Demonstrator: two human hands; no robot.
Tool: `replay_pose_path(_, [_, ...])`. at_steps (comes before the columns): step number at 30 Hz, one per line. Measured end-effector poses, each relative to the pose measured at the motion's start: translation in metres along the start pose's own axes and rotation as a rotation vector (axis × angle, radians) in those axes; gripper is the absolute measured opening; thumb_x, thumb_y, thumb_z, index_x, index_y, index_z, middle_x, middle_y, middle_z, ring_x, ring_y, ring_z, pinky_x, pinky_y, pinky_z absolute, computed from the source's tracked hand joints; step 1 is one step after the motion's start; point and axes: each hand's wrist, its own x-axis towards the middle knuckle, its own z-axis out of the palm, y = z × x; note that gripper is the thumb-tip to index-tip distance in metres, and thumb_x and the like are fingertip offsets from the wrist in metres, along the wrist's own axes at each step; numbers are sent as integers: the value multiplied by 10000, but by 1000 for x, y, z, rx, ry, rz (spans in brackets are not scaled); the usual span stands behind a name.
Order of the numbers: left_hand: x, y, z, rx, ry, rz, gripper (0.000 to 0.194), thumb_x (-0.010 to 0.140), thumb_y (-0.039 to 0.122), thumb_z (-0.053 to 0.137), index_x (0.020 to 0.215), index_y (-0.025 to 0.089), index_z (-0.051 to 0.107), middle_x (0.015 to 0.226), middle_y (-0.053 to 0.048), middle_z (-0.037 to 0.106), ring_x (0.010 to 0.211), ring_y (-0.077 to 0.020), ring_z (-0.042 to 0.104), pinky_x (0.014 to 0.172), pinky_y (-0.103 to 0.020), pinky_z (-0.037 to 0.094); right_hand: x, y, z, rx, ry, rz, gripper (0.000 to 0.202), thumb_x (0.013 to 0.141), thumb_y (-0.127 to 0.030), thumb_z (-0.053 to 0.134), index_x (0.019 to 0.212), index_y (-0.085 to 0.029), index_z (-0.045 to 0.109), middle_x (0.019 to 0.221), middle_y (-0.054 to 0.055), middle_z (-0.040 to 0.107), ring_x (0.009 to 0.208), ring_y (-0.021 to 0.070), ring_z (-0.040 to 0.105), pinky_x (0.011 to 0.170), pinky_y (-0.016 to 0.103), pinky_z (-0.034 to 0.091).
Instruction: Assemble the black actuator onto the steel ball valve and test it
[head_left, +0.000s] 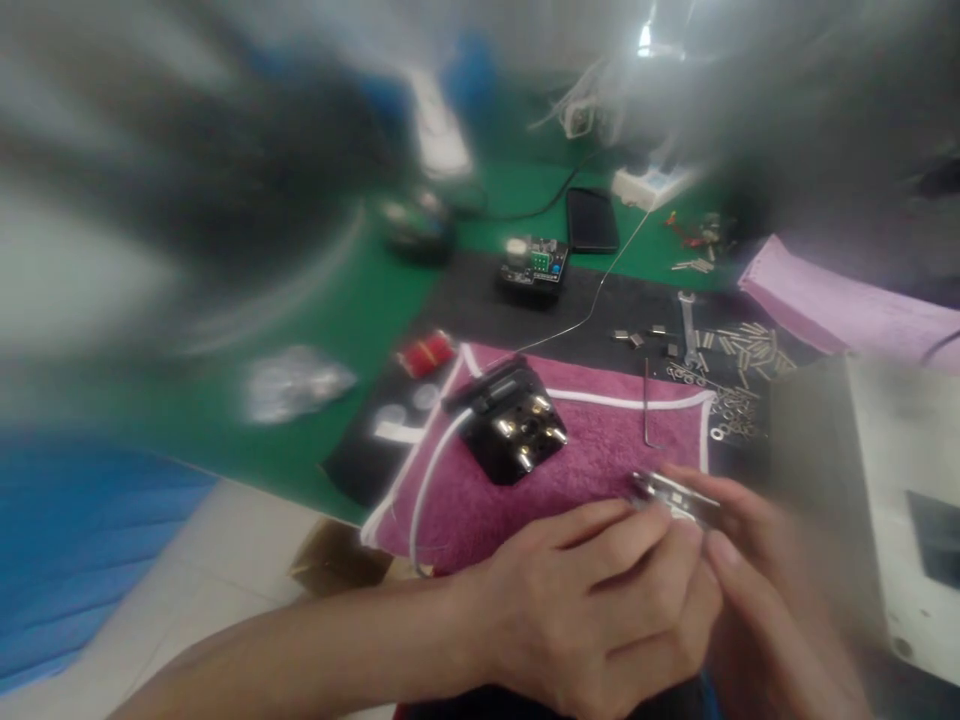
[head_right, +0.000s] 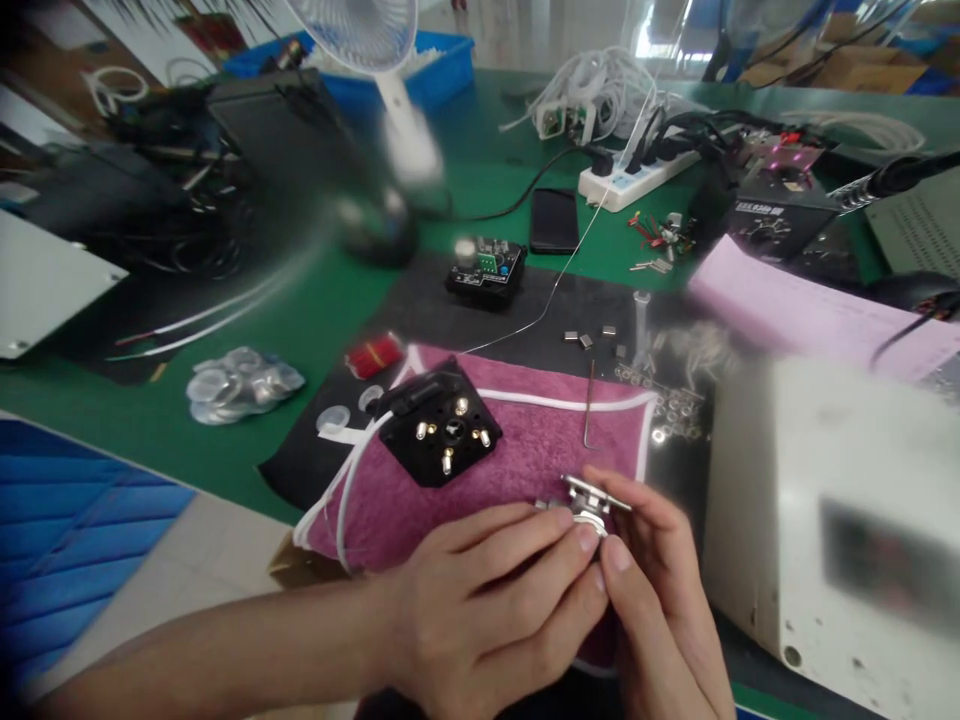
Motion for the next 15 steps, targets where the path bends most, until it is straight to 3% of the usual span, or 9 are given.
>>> replay_pose_path(3, [0,-1,3,-23,46,4,323,1015,245,528,1256,152,723,1338,-83,676,1277,-246,627,1085,-323,572,2,4,-3,16,-1,-12,300,988,-356,664,1274,-263,651,1379,100,660,1220,223,687,937,215,598])
replay_pose_path(9, [-1,2,5,-155,64,-120,304,1043,188,523,1293,123,683,1329,-87,690,1286,-229,629,1079,-356,578,-1,-2,4,63,26,90,290,961,-452,695,1180,-275,625,1377,77,643,1239,231,658,934,245,584])
replay_pose_path(15, [-10,10,2,-297,142,-234,298,1069,138,476,1305,72,644,1406,-115,645,1359,-231,588,1110,-376,566,-2,-3,6,-187,53,-92,320,1015,-462,631,1267,-265,621,1389,63,636,1269,193,617,1078,250,503])
